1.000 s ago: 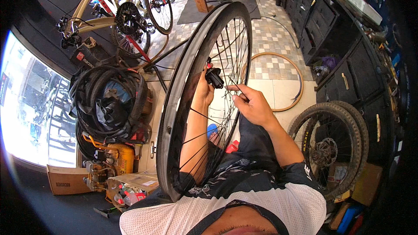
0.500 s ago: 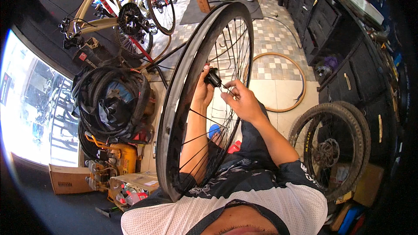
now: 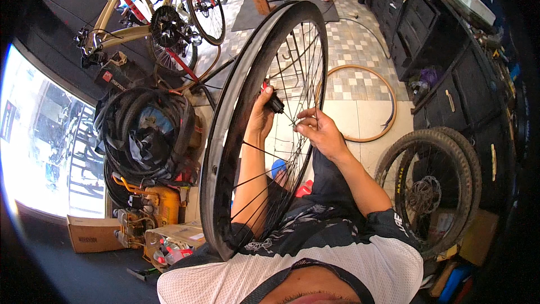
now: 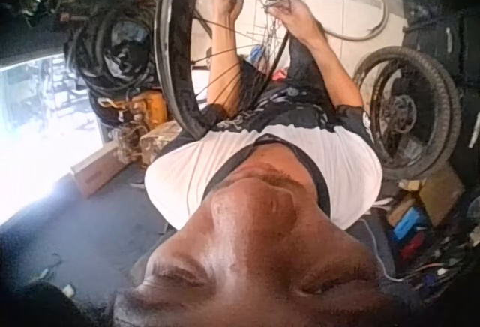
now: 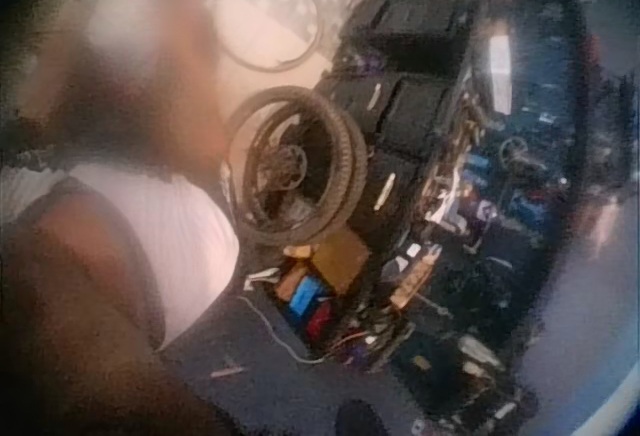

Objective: The person assembles a bicycle wheel by attaching a disc brake rotor to the hub and threading spokes through the rim. The person works on the wheel while sitting on the floor in a bicycle repair shop.

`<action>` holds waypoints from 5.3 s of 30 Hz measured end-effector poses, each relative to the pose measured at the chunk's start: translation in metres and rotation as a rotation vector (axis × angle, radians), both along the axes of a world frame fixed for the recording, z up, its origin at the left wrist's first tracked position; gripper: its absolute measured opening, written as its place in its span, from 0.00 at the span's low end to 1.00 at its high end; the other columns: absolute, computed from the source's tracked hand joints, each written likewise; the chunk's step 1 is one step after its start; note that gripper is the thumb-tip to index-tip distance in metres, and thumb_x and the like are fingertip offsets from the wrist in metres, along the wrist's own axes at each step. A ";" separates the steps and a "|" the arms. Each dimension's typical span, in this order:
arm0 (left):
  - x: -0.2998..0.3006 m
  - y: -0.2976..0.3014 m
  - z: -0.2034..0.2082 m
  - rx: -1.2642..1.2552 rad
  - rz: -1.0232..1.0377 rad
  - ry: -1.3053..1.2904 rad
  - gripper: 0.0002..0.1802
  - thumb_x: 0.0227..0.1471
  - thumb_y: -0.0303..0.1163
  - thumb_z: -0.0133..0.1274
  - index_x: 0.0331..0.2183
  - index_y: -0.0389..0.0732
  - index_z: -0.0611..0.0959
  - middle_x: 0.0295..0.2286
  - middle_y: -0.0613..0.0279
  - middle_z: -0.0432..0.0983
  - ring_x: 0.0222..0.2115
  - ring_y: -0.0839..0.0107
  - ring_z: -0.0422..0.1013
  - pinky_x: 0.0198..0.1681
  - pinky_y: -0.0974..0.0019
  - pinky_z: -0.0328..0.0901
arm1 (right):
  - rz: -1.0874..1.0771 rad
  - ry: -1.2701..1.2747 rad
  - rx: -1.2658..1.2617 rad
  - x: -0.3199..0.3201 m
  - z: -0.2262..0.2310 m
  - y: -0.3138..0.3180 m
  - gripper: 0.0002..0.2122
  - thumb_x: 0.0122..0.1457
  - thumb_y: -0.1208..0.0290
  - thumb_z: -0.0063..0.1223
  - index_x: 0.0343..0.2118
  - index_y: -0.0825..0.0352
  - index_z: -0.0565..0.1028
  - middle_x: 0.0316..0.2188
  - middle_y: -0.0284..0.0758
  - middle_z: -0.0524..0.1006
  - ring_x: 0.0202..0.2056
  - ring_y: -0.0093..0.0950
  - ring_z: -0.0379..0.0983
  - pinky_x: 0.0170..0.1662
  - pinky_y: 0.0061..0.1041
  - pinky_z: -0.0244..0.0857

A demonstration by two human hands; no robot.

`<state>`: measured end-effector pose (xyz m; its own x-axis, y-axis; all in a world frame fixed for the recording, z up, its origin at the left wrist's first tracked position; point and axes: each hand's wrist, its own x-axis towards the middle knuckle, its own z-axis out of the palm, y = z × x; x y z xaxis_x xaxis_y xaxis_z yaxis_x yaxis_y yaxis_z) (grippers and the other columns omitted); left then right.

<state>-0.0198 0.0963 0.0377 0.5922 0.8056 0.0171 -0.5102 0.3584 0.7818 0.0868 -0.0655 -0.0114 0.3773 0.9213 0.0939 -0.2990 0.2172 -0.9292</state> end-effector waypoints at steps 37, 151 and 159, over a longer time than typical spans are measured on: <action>-0.022 0.029 -0.054 0.060 -0.068 0.059 0.23 0.64 0.32 0.52 0.58 0.38 0.70 0.47 0.58 0.76 0.48 0.68 0.73 0.51 0.65 0.69 | -0.377 -0.902 -0.170 -0.005 0.065 0.137 0.14 0.54 0.64 0.63 0.36 0.72 0.79 0.28 0.47 0.82 0.34 0.44 0.81 0.39 0.38 0.72; -0.068 0.045 0.001 -0.260 -0.224 -0.270 0.24 0.64 0.30 0.44 0.60 0.58 0.70 0.55 0.31 0.67 0.46 0.53 0.76 0.17 0.81 0.67 | -0.347 -0.971 0.232 0.020 0.041 0.190 0.12 0.51 0.85 0.48 0.37 0.66 0.80 0.34 0.45 0.78 0.40 0.45 0.77 0.45 0.38 0.70; -0.070 0.047 -0.001 -0.220 -0.229 -0.277 0.25 0.64 0.30 0.45 0.61 0.58 0.70 0.55 0.30 0.66 0.46 0.51 0.76 0.17 0.80 0.67 | -0.297 -1.006 0.179 0.020 0.043 0.188 0.13 0.51 0.85 0.50 0.37 0.64 0.80 0.35 0.44 0.78 0.41 0.45 0.76 0.46 0.39 0.71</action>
<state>-0.0898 0.1431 0.0365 0.7534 0.6561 0.0433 -0.5782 0.6296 0.5189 0.1072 0.1221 0.0315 0.2579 0.7469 0.6128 0.6759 0.3138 -0.6668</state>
